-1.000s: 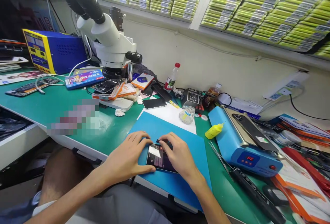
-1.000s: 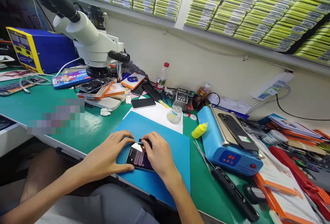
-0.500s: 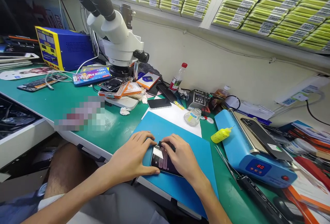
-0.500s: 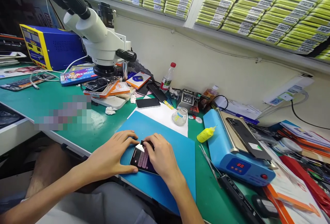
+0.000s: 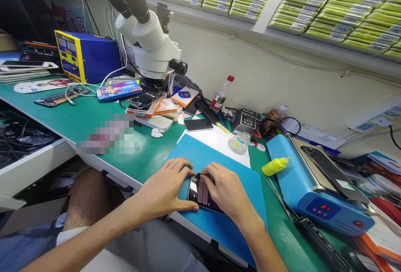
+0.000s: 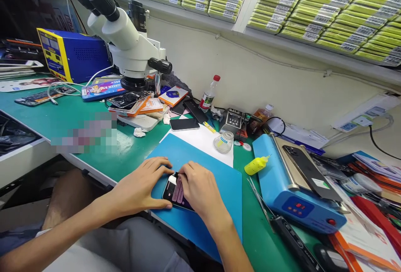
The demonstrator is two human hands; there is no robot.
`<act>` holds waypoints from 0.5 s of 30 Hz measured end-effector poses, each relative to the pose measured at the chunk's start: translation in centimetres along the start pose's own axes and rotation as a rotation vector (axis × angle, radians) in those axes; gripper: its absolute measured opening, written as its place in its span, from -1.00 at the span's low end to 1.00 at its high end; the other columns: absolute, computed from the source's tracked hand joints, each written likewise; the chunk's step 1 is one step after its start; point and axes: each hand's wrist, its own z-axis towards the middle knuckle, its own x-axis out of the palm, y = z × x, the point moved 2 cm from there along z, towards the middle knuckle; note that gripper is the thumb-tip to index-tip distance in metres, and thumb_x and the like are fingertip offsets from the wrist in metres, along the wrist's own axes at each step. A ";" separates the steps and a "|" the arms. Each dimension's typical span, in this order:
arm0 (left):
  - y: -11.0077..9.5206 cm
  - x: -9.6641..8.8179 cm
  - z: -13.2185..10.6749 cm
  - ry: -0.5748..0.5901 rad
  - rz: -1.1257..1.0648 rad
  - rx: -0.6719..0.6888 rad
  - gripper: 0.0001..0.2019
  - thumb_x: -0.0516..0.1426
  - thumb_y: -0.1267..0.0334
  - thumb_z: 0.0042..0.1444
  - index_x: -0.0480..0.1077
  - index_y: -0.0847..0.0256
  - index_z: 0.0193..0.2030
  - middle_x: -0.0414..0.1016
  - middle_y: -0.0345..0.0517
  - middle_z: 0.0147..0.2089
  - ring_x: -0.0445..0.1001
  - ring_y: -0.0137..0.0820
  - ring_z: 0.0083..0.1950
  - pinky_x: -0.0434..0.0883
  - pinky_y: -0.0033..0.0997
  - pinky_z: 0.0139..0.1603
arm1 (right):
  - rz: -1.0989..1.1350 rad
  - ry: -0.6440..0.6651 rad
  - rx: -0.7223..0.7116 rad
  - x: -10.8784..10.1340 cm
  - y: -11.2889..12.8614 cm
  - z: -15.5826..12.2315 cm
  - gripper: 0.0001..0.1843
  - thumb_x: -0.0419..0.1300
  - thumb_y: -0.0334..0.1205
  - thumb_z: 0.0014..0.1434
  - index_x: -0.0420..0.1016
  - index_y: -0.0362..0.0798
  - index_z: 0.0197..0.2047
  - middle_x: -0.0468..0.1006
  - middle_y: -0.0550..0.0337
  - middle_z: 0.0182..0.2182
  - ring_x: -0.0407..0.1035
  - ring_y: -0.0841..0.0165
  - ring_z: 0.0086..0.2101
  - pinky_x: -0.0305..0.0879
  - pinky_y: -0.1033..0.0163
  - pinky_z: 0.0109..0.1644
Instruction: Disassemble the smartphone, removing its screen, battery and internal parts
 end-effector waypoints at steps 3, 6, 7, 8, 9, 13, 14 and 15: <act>0.0 -0.1 0.1 0.002 -0.005 0.010 -0.26 0.51 -0.24 0.08 0.51 0.14 0.25 0.49 0.13 0.40 0.39 0.15 0.52 0.42 0.18 0.50 | 0.060 0.018 0.025 -0.1 -0.3 0.5 -0.79 0.18 -0.23 0.44 0.62 0.08 -0.22 0.70 0.14 -0.21 0.58 0.21 -0.17 0.42 0.14 -0.04; 0.0 -0.4 0.2 0.023 0.008 0.013 -0.24 0.50 -0.27 0.09 0.50 0.16 0.27 0.46 0.14 0.43 0.36 0.11 0.54 0.35 0.12 0.56 | 0.168 0.046 0.060 -0.2 -0.7 1.2 -0.80 0.22 -0.17 0.37 0.63 0.09 -0.29 0.73 0.15 -0.22 0.59 0.18 -0.17 0.42 0.11 -0.02; 0.0 -0.6 0.2 0.029 0.013 0.011 -0.23 0.49 -0.28 0.10 0.49 0.18 0.28 0.46 0.15 0.43 0.35 0.09 0.55 0.34 0.09 0.58 | 0.210 0.054 0.074 -0.2 -0.8 1.4 -0.80 0.23 -0.14 0.35 0.64 0.09 -0.30 0.74 0.15 -0.22 0.59 0.17 -0.16 0.42 0.10 -0.02; 0.0 -0.7 0.3 0.035 0.017 0.011 -0.22 0.48 -0.29 0.10 0.49 0.18 0.28 0.46 0.15 0.44 0.35 0.07 0.55 0.33 0.07 0.58 | 0.252 0.061 0.090 -0.2 -0.9 1.6 -0.79 0.24 -0.12 0.34 0.65 0.09 -0.31 0.75 0.15 -0.23 0.59 0.17 -0.17 0.43 0.10 -0.02; -0.1 -0.8 0.3 0.040 0.020 0.010 -0.21 0.48 -0.30 0.10 0.49 0.19 0.28 0.45 0.15 0.44 0.35 0.05 0.55 0.32 0.05 0.59 | 0.292 0.069 0.108 -0.3 -1.0 1.8 -0.78 0.24 -0.09 0.32 0.67 0.09 -0.31 0.76 0.15 -0.24 0.60 0.16 -0.18 0.43 0.09 -0.02; -0.3 -1.1 0.3 0.051 0.026 0.005 -0.21 0.47 -0.30 0.11 0.48 0.20 0.29 0.45 0.15 0.43 0.36 0.05 0.54 0.33 0.05 0.58 | 0.417 0.116 0.179 -0.4 -1.5 2.1 -0.73 0.27 0.02 0.26 0.71 0.05 -0.30 0.77 0.16 -0.30 0.59 0.17 -0.24 0.43 0.11 -0.10; -0.3 -1.2 0.3 0.053 0.026 0.005 -0.21 0.48 -0.29 0.12 0.48 0.20 0.29 0.45 0.16 0.43 0.36 0.06 0.54 0.33 0.07 0.58 | 0.440 0.130 0.192 -0.4 -1.5 2.2 -0.71 0.28 0.04 0.24 0.72 0.04 -0.31 0.77 0.16 -0.32 0.59 0.18 -0.26 0.42 0.12 -0.12; -0.3 -1.2 0.3 0.056 0.025 0.006 -0.22 0.48 -0.28 0.12 0.48 0.20 0.29 0.45 0.16 0.44 0.36 0.07 0.54 0.33 0.08 0.57 | 0.459 0.144 0.201 -0.4 -1.6 2.3 -0.70 0.29 0.05 0.22 0.73 0.03 -0.31 0.76 0.16 -0.33 0.59 0.18 -0.27 0.42 0.13 -0.14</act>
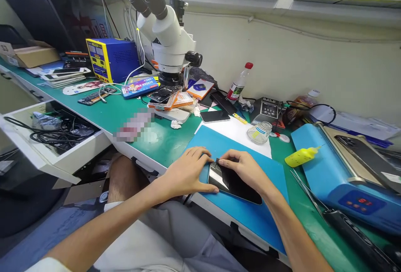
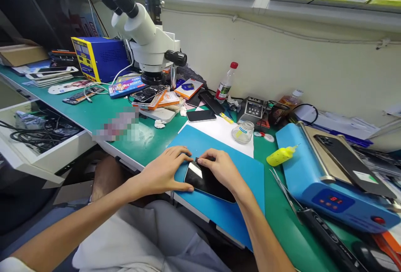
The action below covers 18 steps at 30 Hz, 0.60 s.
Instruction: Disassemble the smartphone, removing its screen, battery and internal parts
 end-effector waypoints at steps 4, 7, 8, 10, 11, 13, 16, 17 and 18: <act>0.1 0.1 0.0 0.016 -0.003 0.011 -0.26 0.46 -0.27 0.16 0.47 0.15 0.31 0.42 0.15 0.46 0.32 0.09 0.56 0.33 0.11 0.57 | 0.041 0.032 0.023 0.1 0.0 0.6 -0.69 0.33 0.06 0.17 0.75 0.01 -0.33 0.76 0.17 -0.36 0.59 0.20 -0.29 0.44 0.15 -0.14; 0.1 0.1 -0.1 0.032 0.002 0.015 -0.24 0.47 -0.24 0.16 0.46 0.15 0.34 0.43 0.15 0.46 0.33 0.12 0.55 0.32 0.18 0.57 | 0.038 0.011 0.023 0.0 0.0 0.7 -0.71 0.35 0.03 0.17 0.78 0.01 -0.31 0.78 0.17 -0.33 0.62 0.20 -0.27 0.47 0.16 -0.12; 0.1 0.0 -0.2 0.037 0.004 0.018 -0.22 0.47 -0.23 0.16 0.44 0.16 0.37 0.43 0.16 0.46 0.32 0.13 0.55 0.31 0.21 0.58 | 0.029 -0.016 0.025 -0.2 -0.1 0.5 -0.71 0.35 0.03 0.18 0.78 0.01 -0.30 0.78 0.17 -0.32 0.63 0.19 -0.25 0.48 0.16 -0.12; -0.1 -0.3 -0.3 0.047 0.005 0.030 -0.17 0.48 -0.18 0.18 0.37 0.15 0.46 0.40 0.18 0.50 0.31 0.15 0.57 0.31 0.26 0.57 | -0.011 -0.134 0.041 -1.3 -0.8 -0.5 -0.68 0.31 0.05 0.23 0.79 0.02 -0.23 0.80 0.14 -0.24 0.64 0.16 -0.19 0.51 0.13 -0.06; -0.2 -0.4 -0.4 0.052 0.003 0.039 -0.16 0.46 -0.14 0.22 0.32 0.13 0.51 0.38 0.17 0.53 0.30 0.15 0.58 0.32 0.26 0.57 | -0.043 -0.220 0.055 -2.1 -1.3 -1.4 -0.66 0.27 0.06 0.28 0.79 0.03 -0.18 0.80 0.11 -0.17 0.65 0.14 -0.13 0.51 0.10 -0.01; -0.4 -0.8 -0.4 0.077 0.003 0.074 -0.25 0.40 -0.03 0.34 0.27 0.08 0.56 0.37 0.12 0.56 0.34 0.08 0.57 0.37 0.20 0.56 | -0.127 -0.398 0.094 -3.6 -2.8 -3.9 -0.63 0.18 0.04 0.35 0.77 0.05 -0.12 0.78 0.06 -0.04 0.63 0.08 -0.02 0.49 0.02 0.09; -0.8 -1.3 0.1 0.157 0.062 0.181 -0.42 0.32 0.14 0.45 0.30 0.01 0.53 0.40 0.04 0.56 0.49 -0.01 0.48 0.50 0.06 0.44 | -0.247 -0.535 0.142 -4.5 -5.2 -8.0 -0.63 0.16 0.01 0.35 0.76 0.05 -0.09 0.76 -0.01 -0.05 0.61 -0.02 0.00 0.49 -0.10 0.12; -0.9 -1.4 0.4 0.180 0.097 0.225 -0.44 0.32 0.17 0.45 0.32 0.01 0.50 0.42 0.04 0.55 0.53 -0.01 0.44 0.54 0.03 0.40 | -0.278 -0.561 0.147 -4.4 -5.8 -9.2 -0.61 0.14 0.01 0.36 0.76 0.05 -0.05 0.75 -0.02 -0.07 0.61 -0.04 0.00 0.50 -0.13 0.11; -1.1 -1.5 0.7 0.196 0.130 0.268 -0.45 0.34 0.19 0.43 0.35 0.03 0.48 0.44 0.05 0.53 0.57 -0.01 0.41 0.57 0.02 0.36 | -0.305 -0.585 0.149 -4.1 -6.5 -10.1 -0.58 0.12 0.03 0.39 0.76 0.04 0.00 0.73 -0.04 -0.07 0.60 -0.05 0.00 0.51 -0.15 0.12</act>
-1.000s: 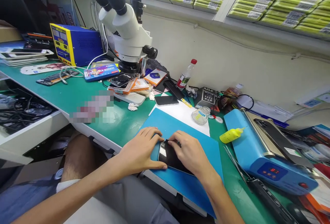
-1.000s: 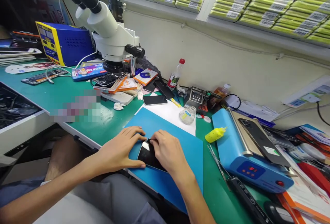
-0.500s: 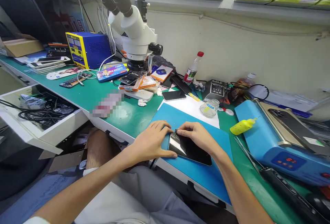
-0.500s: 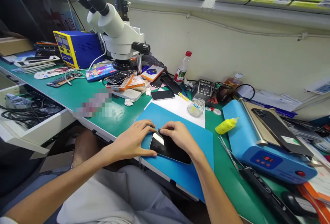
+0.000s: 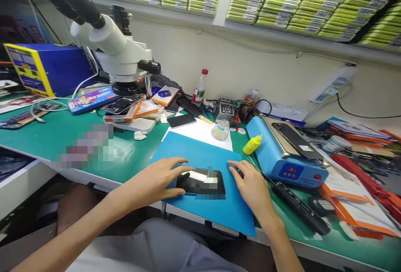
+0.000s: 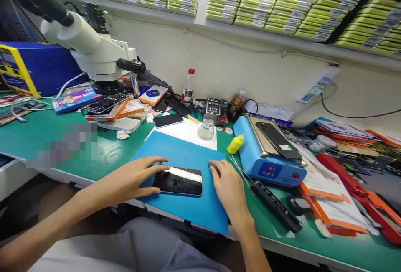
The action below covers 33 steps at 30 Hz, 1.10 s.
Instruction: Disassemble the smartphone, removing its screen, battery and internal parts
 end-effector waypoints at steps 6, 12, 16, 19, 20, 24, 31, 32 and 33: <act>-0.4 0.2 1.3 0.019 0.208 0.172 -0.44 0.35 0.29 0.34 0.38 0.17 0.44 0.58 0.13 0.38 0.64 -0.01 0.31 0.68 -0.09 0.17 | -0.066 -0.135 -0.029 1.4 -1.3 -2.4 -0.42 0.01 0.08 0.55 0.51 0.03 0.43 0.58 -0.14 0.25 0.52 -0.09 0.21 0.49 -0.24 0.28; -0.7 1.2 1.7 -0.047 0.281 0.243 -0.63 0.07 0.38 0.43 0.51 0.27 0.28 0.66 0.24 0.26 0.70 0.03 0.17 0.67 -0.04 0.05 | -0.022 -0.217 -0.027 1.2 -1.7 -2.4 -0.44 0.10 0.07 0.56 0.39 0.09 0.50 0.61 -0.05 0.21 0.62 0.13 -0.06 0.60 -0.04 0.07; 0.2 0.8 2.6 -0.085 -0.088 -0.037 -0.64 0.00 0.23 0.50 0.55 0.13 0.24 0.74 0.04 0.08 0.72 -0.05 0.09 0.59 -0.09 0.10 | 0.021 -0.371 -0.023 0.0 -1.7 -2.8 -0.56 0.12 0.01 0.57 0.47 0.00 0.36 0.64 -0.05 0.12 0.60 0.24 -0.19 0.57 0.13 -0.16; 1.0 0.7 3.5 -0.149 -0.190 -0.183 -0.60 -0.11 0.08 0.62 0.51 0.07 0.24 0.75 -0.07 0.03 0.73 -0.17 0.01 0.56 -0.23 -0.02 | 0.039 -0.503 -0.084 -0.9 0.0 -3.9 -0.72 0.12 -0.02 0.59 0.57 0.01 0.07 0.66 0.04 -0.06 0.57 0.24 -0.18 0.54 0.13 -0.07; 1.3 0.8 3.7 -0.168 -0.220 -0.220 -0.58 -0.14 0.05 0.64 0.51 0.06 0.23 0.75 -0.11 -0.01 0.73 -0.20 -0.04 0.54 -0.27 -0.07 | 0.042 -0.500 -0.129 -0.9 1.0 -4.4 -0.76 0.15 -0.03 0.58 0.57 0.04 0.00 0.65 0.10 -0.13 0.55 0.26 -0.21 0.52 0.14 -0.05; 1.8 1.4 4.2 -0.216 -0.342 -0.302 -0.59 -0.11 0.00 0.63 0.43 0.06 0.31 0.71 -0.16 -0.13 0.70 -0.23 -0.14 0.49 -0.33 -0.17 | -0.017 -0.148 -0.338 1.3 5.5 -5.3 -0.86 0.16 -0.15 0.59 0.55 0.10 0.05 0.67 0.25 -0.22 0.57 0.32 -0.31 0.47 0.21 -0.19; 2.2 1.7 4.0 -0.201 -0.495 -0.321 -0.53 0.06 0.11 0.54 0.26 0.08 0.51 0.67 -0.20 -0.15 0.56 -0.31 -0.32 0.40 -0.37 -0.26 | -0.213 0.042 -0.320 5.0 7.9 -3.4 -0.86 0.14 -0.28 0.55 0.53 0.06 -0.03 0.68 0.23 -0.17 0.62 0.31 -0.33 0.30 0.22 -0.39; 2.3 1.7 4.0 -0.196 -0.508 -0.321 -0.52 0.07 0.12 0.53 0.26 0.07 0.52 0.66 -0.22 -0.17 0.53 -0.32 -0.35 0.38 -0.38 -0.28 | -0.221 0.042 -0.320 5.1 7.8 -3.3 -0.86 0.13 -0.28 0.56 0.53 0.06 -0.04 0.68 0.23 -0.17 0.61 0.31 -0.33 0.27 0.22 -0.41; 2.4 1.7 3.9 -0.192 -0.518 -0.320 -0.51 0.08 0.13 0.52 0.26 0.07 0.52 0.66 -0.22 -0.17 0.53 -0.32 -0.34 0.38 -0.38 -0.27 | -0.230 0.040 -0.321 5.1 7.8 -3.3 -0.85 0.12 -0.27 0.57 0.53 0.06 -0.05 0.68 0.23 -0.18 0.61 0.31 -0.34 0.24 0.22 -0.42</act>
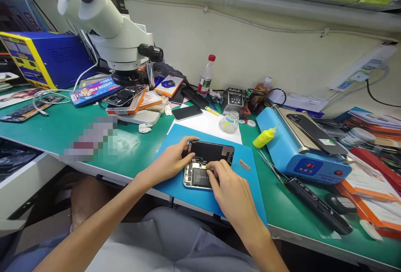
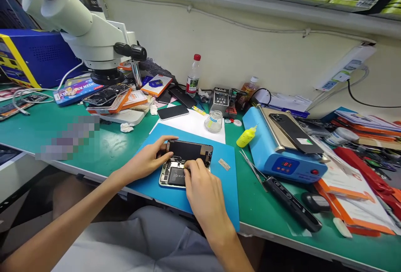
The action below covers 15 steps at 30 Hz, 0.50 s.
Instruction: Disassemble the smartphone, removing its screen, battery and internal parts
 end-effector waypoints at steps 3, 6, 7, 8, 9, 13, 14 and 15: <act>0.2 0.0 -0.1 0.005 -0.019 0.008 -0.50 0.09 0.15 0.52 0.25 0.03 0.54 0.67 -0.19 -0.07 0.56 -0.30 -0.24 0.41 -0.37 -0.18 | -0.031 -0.010 0.002 0.2 0.5 -0.2 -0.78 0.06 -0.28 0.59 0.54 0.04 -0.07 0.68 0.20 -0.20 0.59 0.30 -0.37 0.15 0.20 -0.44; 0.4 0.1 -0.4 0.010 -0.020 0.024 -0.46 0.11 0.18 0.49 0.22 0.00 0.56 0.66 -0.18 -0.04 0.59 -0.28 -0.16 0.44 -0.35 -0.10 | -0.056 -0.025 0.010 0.6 1.2 -0.7 -0.69 0.00 -0.27 0.61 0.58 0.02 -0.03 0.68 0.16 -0.22 0.58 0.30 -0.37 0.12 0.19 -0.43; 0.5 0.2 -0.5 0.009 -0.018 0.031 -0.44 0.12 0.19 0.48 0.21 0.00 0.57 0.65 -0.17 -0.04 0.59 -0.26 -0.13 0.44 -0.34 -0.08 | -0.059 -0.026 0.008 0.6 1.2 -0.8 -0.68 -0.01 -0.25 0.62 0.59 0.04 -0.01 0.69 0.16 -0.23 0.59 0.31 -0.37 0.14 0.20 -0.42; 0.6 0.2 -0.5 0.009 -0.018 0.038 -0.42 0.12 0.20 0.47 0.19 0.01 0.58 0.64 -0.16 -0.05 0.60 -0.24 -0.11 0.45 -0.32 -0.06 | -0.060 -0.028 0.007 0.5 0.9 -0.9 -0.66 -0.01 -0.21 0.63 0.61 0.05 -0.01 0.70 0.18 -0.22 0.60 0.32 -0.36 0.19 0.22 -0.40; 0.7 0.3 -0.6 0.008 -0.017 0.047 -0.41 0.13 0.21 0.47 0.18 0.02 0.59 0.64 -0.15 -0.05 0.60 -0.22 -0.09 0.46 -0.31 -0.04 | -0.059 -0.034 0.011 0.3 0.4 -1.1 -0.65 0.00 -0.16 0.64 0.63 0.08 -0.02 0.72 0.19 -0.21 0.62 0.32 -0.33 0.25 0.24 -0.35; 0.9 0.6 -0.7 0.006 0.044 0.079 -0.43 0.11 0.23 0.46 0.18 0.01 0.56 0.63 -0.13 -0.04 0.63 -0.18 -0.06 0.49 -0.26 -0.03 | -0.100 -0.162 0.152 -2.0 -4.5 -1.7 -0.54 -0.05 -0.02 0.66 0.65 0.04 0.02 0.78 0.07 -0.08 0.69 0.25 -0.16 0.44 0.24 -0.14; 0.9 0.7 -0.7 0.005 0.067 0.084 -0.46 0.11 0.22 0.47 0.19 0.01 0.54 0.63 -0.13 -0.03 0.63 -0.18 -0.05 0.50 -0.26 -0.03 | -0.124 -0.209 0.207 -2.7 -6.0 -1.9 -0.53 -0.07 -0.01 0.66 0.64 0.00 0.07 0.78 0.01 -0.05 0.69 0.22 -0.17 0.45 0.22 -0.16; 0.8 0.7 -0.8 0.006 0.087 0.087 -0.48 0.11 0.21 0.47 0.20 0.00 0.52 0.63 -0.12 -0.01 0.64 -0.17 -0.04 0.50 -0.25 -0.03 | -0.144 -0.240 0.252 -3.3 -7.4 -2.1 -0.53 -0.06 0.01 0.65 0.63 -0.02 0.12 0.77 -0.01 -0.05 0.69 0.20 -0.20 0.46 0.20 -0.21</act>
